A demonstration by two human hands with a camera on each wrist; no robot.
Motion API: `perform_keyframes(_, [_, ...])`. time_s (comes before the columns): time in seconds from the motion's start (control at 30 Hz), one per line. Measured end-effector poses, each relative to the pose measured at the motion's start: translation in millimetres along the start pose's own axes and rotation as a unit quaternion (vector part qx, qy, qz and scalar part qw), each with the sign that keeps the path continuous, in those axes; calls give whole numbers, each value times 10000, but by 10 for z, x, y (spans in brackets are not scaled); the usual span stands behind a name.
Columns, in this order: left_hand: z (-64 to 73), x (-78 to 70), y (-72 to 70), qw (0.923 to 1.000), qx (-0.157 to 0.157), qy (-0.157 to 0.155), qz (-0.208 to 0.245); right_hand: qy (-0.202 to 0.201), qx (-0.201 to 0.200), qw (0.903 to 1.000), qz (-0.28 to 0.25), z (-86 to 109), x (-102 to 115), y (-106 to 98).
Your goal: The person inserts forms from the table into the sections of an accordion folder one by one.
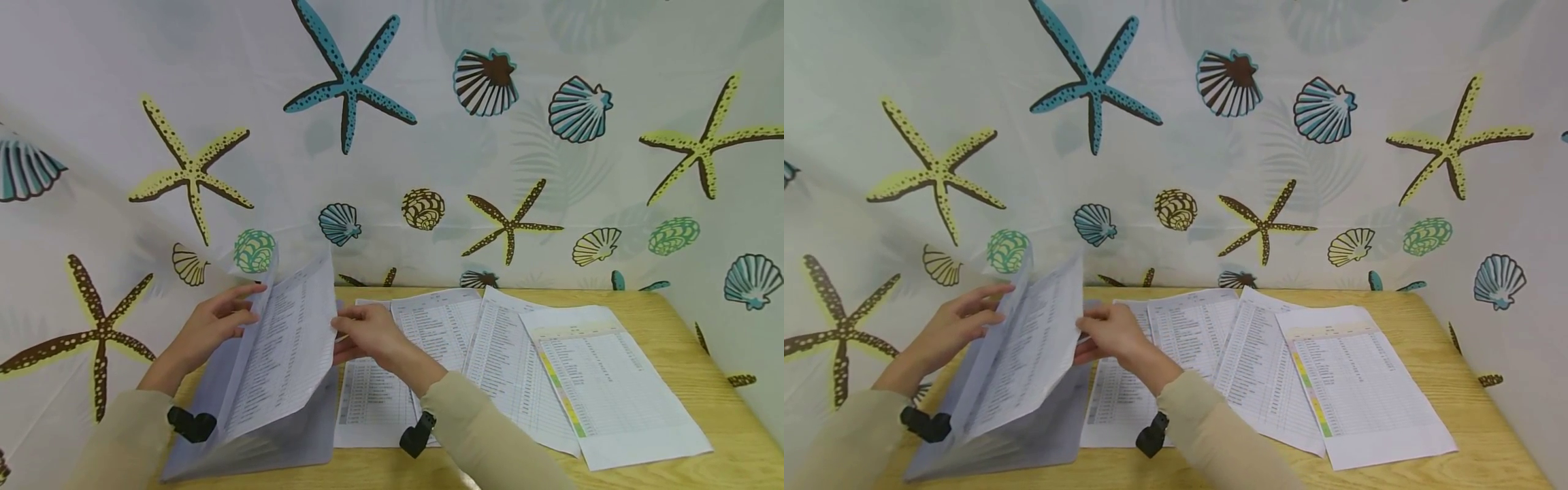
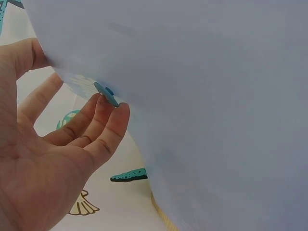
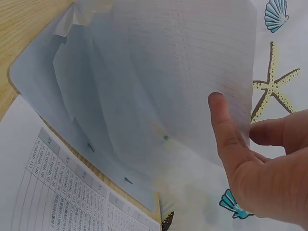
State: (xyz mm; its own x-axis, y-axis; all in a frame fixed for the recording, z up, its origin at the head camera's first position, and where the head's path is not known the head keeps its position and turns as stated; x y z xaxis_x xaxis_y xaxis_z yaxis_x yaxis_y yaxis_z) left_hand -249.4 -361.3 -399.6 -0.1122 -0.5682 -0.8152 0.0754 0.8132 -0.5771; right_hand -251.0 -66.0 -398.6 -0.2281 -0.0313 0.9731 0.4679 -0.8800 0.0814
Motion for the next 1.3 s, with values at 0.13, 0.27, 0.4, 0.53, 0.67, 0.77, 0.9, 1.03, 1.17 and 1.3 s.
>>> perform_keyframes(0.13, [5, 8, -2, 10000, 13, -18, 22, -7, 11, 10000, -57, -6, -35, 48])
perform_keyframes(0.27, [7, 14, -4, 10000, 14, -31, 20, -61, 90, 9997, -205, -50, -101, 109])
perform_keyframes(0.4, [4, 18, -1, 10000, 10, -55, 55, -73, 119, 9995, -286, -100, -156, 160])
perform_keyframes(0.53, [-2, 17, -3, 9999, -1, -68, 83, -34, 111, 9993, -353, -122, -176, 191])
perform_keyframes(0.67, [-1, 16, -4, 9999, -27, -7, 113, -5, 146, 9991, -405, -134, -188, 224])
perform_keyframes(0.77, [6, 16, 1, 9999, -35, 23, 151, 14, 177, 9991, -393, -140, -207, 249])
perform_keyframes(0.9, [13, 14, 5, 9999, -41, 32, 150, 21, 196, 9989, -416, -159, -237, 281])
perform_keyframes(1.03, [16, 7, -6, 9998, -51, 90, 146, -28, 241, 9986, -467, -191, -245, 326])
perform_keyframes(1.17, [13, 8, -18, 9997, -48, 157, 179, -32, 238, 9989, -408, -208, -234, 378])
perform_keyframes(1.3, [15, 7, -23, 9996, -48, 191, 218, -10, 225, 9994, -259, -216, -236, 424])
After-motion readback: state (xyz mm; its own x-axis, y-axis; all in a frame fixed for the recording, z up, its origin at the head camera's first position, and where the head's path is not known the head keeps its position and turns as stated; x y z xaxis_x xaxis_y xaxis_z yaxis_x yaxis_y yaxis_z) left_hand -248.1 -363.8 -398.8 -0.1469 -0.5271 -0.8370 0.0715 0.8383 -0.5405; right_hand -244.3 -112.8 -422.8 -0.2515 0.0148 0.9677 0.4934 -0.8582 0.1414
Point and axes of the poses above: each hand's wrist, its own z-axis away from the middle knuckle, its own y-axis out of the palm, x = y × z, the point moved 3 cm from there along -z, towards the middle knuckle
